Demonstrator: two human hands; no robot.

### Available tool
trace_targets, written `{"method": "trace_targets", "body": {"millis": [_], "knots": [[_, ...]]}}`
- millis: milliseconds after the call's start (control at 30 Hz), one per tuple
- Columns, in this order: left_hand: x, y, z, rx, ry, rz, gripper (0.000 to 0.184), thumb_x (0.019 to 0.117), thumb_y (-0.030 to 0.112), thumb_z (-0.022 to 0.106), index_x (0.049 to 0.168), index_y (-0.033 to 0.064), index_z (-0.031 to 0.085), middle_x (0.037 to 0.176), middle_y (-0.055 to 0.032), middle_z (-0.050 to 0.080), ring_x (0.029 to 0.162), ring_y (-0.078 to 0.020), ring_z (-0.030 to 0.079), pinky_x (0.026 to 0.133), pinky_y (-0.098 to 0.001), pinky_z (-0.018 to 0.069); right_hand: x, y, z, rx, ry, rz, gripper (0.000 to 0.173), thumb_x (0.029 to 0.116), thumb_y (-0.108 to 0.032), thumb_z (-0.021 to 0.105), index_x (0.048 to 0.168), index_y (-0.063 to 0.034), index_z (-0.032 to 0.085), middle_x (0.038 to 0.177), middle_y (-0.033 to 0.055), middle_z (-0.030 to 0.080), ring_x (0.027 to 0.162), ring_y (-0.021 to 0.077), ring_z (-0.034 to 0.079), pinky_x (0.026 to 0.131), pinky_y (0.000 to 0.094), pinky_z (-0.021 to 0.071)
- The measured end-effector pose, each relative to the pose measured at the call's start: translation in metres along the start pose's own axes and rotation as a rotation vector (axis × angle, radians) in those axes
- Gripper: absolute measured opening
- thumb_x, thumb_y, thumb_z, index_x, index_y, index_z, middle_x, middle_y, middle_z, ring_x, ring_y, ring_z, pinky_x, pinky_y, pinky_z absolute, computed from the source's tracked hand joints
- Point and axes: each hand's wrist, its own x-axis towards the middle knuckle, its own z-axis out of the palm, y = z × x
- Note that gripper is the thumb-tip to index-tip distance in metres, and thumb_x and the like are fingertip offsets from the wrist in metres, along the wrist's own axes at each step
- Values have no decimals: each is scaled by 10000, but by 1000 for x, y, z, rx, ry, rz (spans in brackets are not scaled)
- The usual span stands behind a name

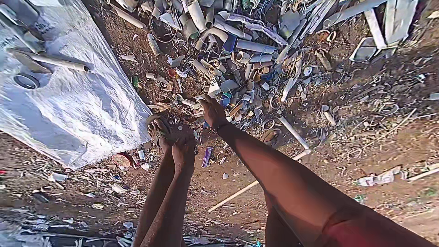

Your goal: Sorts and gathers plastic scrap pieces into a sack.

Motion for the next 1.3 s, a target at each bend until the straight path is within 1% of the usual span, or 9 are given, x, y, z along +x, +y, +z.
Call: {"method": "trace_targets", "body": {"millis": [67,200,433,567,733,833,933,1067,1300], "knots": [[1,-9,13,98,14,-12,71,980,80,652,956,15,665,791,-77,613,686,-151,596,666,-335,518,21,-7,-3,-149,-70,-112,512,991,28,530,1487,-97,525,1512,165,515,1214,419,606,858,524,563],[27,-41,35,247,59,-50,88,980,107,642,968,22,662,783,-106,621,638,-189,609,612,-378,542,30,1,19,-172,-11,-124,337,1010,5,509,1332,24,605,1389,222,587,1213,403,616,923,517,547],[40,-43,49,398,83,-37,176,999,116,627,1121,7,690,937,-156,667,729,-226,627,690,-419,546,-8,55,49,-52,-77,-246,347,1012,-27,526,1322,-89,667,1274,193,668,1185,413,629,928,551,538],[43,-29,46,711,86,-2,232,1037,213,592,1122,40,722,1074,-195,714,1042,-347,673,953,-554,494,-35,69,43,24,-62,-455,256,991,-53,557,1218,-47,675,1194,194,680,1129,409,642,862,535,555],[79,-53,55,753,56,22,265,1016,307,605,1145,114,730,1126,-176,715,1094,-383,665,945,-658,486,-147,69,-18,760,76,142,285,955,-227,715,1204,-90,720,984,112,707,890,245,681,780,469,560],[93,-43,82,807,-78,80,277,1010,246,592,1224,120,715,1190,-182,700,1138,-397,646,959,-660,478,-210,79,-39,1370,252,515,159,909,-119,717,1053,-68,673,844,24,671,730,104,647,696,268,569],[115,-40,119,940,-86,136,332,1000,261,604,1297,129,671,1225,-176,689,1158,-384,645,944,-632,492,-258,85,-58,1690,283,823,313,855,-4,710,1144,-6,590,882,73,656,690,143,664,635,286,606],[160,-51,161,1012,55,195,429,967,288,629,1344,83,628,1395,-194,586,1284,-387,568,1004,-627,468,-282,99,-30,1852,186,946,443,829,79,649,1242,-22,522,882,84,645,708,192,683,681,375,641],[167,-56,191,1233,67,234,473,956,416,638,1314,106,643,1341,-213,617,1200,-415,620,934,-648,493,-271,112,-23,1856,53,880,296,865,35,677,1145,10,585,813,94,670,619,172,671,601,312,622]]}}
